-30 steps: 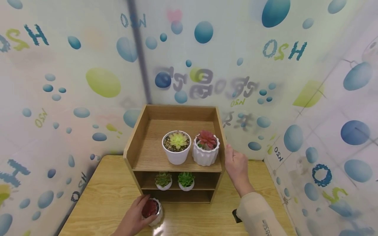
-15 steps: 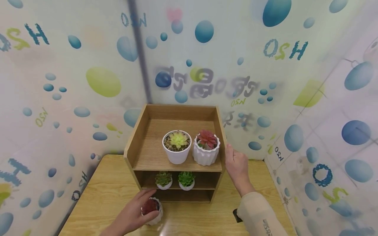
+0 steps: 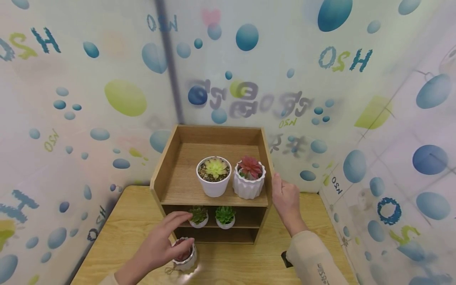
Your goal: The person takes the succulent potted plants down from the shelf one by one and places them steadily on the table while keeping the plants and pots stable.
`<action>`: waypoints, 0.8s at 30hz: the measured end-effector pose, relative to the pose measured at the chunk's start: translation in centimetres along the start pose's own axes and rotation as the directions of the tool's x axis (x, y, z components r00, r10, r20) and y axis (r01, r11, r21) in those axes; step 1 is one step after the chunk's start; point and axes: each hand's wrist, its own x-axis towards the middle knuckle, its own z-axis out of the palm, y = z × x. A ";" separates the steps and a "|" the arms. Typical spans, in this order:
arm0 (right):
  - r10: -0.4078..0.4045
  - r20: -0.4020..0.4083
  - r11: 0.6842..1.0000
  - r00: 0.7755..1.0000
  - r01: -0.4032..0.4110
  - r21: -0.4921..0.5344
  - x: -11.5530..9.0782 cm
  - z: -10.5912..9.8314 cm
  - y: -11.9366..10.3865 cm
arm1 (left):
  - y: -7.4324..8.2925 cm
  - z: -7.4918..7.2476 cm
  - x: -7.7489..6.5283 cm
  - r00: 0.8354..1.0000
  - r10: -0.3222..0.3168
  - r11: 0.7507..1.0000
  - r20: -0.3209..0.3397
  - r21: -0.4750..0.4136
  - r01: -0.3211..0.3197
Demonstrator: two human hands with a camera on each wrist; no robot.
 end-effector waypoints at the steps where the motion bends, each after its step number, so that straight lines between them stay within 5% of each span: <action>1: -0.002 -0.002 1.000 1.000 0.002 0.001 0.0 0.0 0.0 | 0.3 -0.2 0.3 1.000 0.008 1.000 -0.012 0.008 -0.008; 9: -0.006 -0.009 1.000 1.000 0.006 0.002 0.1 0.1 0.0 | 1.6 -1.2 2.8 0.983 0.102 0.992 -0.151 0.092 -0.089; 16: 0.008 0.000 1.000 1.000 -0.008 0.012 0.0 0.0 0.0 | 2.3 -1.3 4.6 0.972 0.034 0.998 -0.234 0.052 -0.022; 24: 0.034 0.018 0.999 0.999 -0.034 0.015 -0.1 -0.1 -0.1 | 3.0 -1.3 6.8 0.975 -0.068 0.997 -0.213 0.006 0.071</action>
